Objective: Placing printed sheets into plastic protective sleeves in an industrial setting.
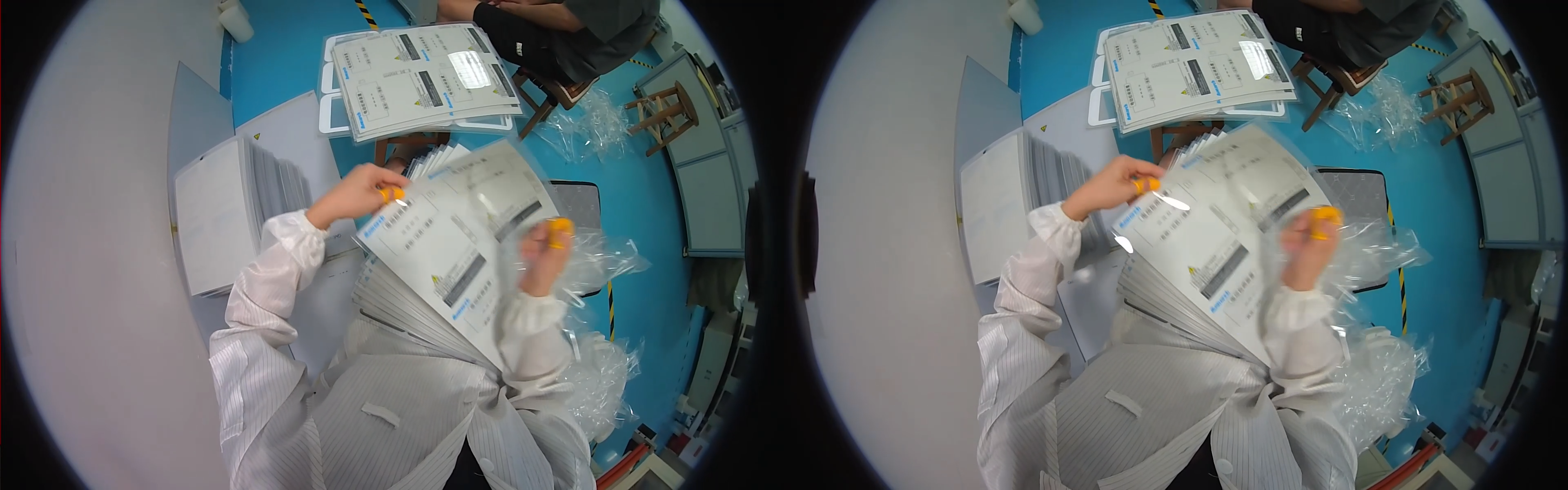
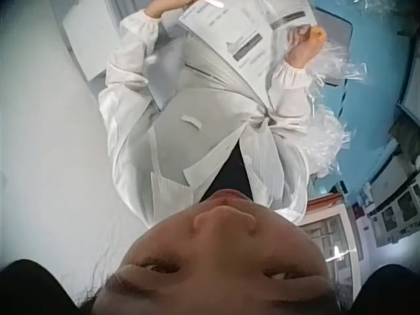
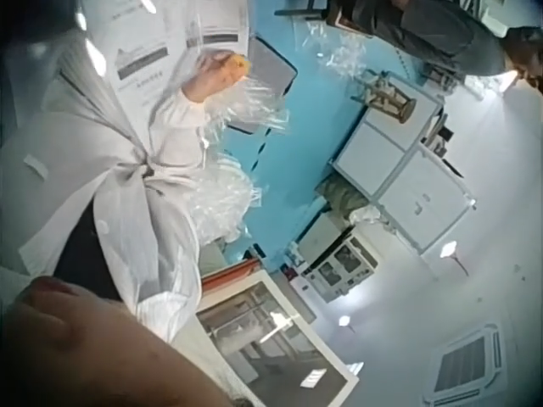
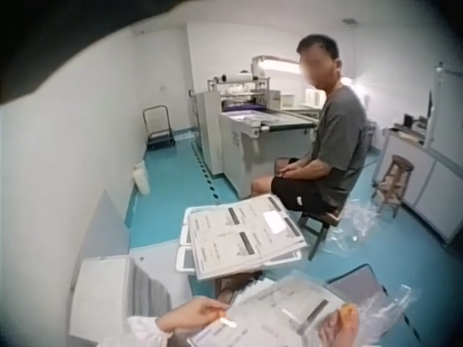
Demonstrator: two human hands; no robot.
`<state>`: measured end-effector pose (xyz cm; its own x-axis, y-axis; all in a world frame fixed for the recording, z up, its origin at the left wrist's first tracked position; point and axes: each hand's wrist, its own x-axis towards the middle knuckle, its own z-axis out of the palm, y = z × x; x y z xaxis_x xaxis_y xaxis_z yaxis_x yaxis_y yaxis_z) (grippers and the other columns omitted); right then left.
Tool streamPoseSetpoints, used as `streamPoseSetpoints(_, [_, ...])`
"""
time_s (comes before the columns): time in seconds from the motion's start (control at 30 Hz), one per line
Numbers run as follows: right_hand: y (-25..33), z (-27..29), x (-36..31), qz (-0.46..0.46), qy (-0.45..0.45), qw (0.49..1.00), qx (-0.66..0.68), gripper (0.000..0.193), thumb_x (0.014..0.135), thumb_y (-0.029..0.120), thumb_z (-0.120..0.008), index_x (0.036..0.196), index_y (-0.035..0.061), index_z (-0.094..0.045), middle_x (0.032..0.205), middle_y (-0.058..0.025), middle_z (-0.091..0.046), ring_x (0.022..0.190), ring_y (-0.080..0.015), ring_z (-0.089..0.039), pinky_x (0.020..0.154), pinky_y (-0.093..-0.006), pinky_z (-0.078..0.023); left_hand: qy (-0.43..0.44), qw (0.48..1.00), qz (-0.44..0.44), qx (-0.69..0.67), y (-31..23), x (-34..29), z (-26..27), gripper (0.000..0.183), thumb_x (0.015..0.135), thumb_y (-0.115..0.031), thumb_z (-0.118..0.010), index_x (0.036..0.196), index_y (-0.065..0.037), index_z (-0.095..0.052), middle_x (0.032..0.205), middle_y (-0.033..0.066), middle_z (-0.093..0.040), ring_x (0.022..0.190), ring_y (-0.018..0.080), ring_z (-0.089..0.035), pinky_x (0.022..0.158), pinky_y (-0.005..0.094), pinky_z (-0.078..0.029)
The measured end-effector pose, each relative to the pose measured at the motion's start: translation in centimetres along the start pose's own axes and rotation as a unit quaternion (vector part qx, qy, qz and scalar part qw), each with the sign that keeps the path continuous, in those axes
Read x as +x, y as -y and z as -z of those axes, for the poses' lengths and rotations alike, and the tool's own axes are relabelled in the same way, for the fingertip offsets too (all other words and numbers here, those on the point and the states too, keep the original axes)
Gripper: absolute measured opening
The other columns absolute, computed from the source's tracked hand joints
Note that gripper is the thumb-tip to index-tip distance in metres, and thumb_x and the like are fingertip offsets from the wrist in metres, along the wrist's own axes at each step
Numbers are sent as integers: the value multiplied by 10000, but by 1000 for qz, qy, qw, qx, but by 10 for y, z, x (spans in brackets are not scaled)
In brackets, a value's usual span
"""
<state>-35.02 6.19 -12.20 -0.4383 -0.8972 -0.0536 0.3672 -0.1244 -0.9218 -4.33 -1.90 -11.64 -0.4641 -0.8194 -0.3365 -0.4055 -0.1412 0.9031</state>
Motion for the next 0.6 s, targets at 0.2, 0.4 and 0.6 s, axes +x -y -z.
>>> streamPoseSetpoints(0.2, [158,235,72,257,-277,925,-36,163,685,-89,-431,708,68,-398,605,8,-339,500,-96,-341,486,-206,-279,-165,972,23,-166,43,31,107,274,877,-56,-503,1126,39,-567,933,66,-630,754,86,-588,689,197,-485])
streamPoseSetpoints(0.4, [227,355,22,291,-254,915,117,240,866,172,-459,648,84,-413,516,-20,-295,423,-116,-246,436,-245,-227,-282,909,-13,-306,48,85,126,280,880,5,-474,1150,51,-535,967,131,-623,782,138,-622,657,214,-505])
streamPoseSetpoints(0.6, [227,296,-9,282,-216,931,85,249,875,213,-487,685,53,-465,523,-20,-342,401,-95,-248,416,-231,-224,-401,874,-18,-274,40,131,113,235,834,26,-528,1058,60,-588,845,119,-630,588,111,-581,471,215,-444])
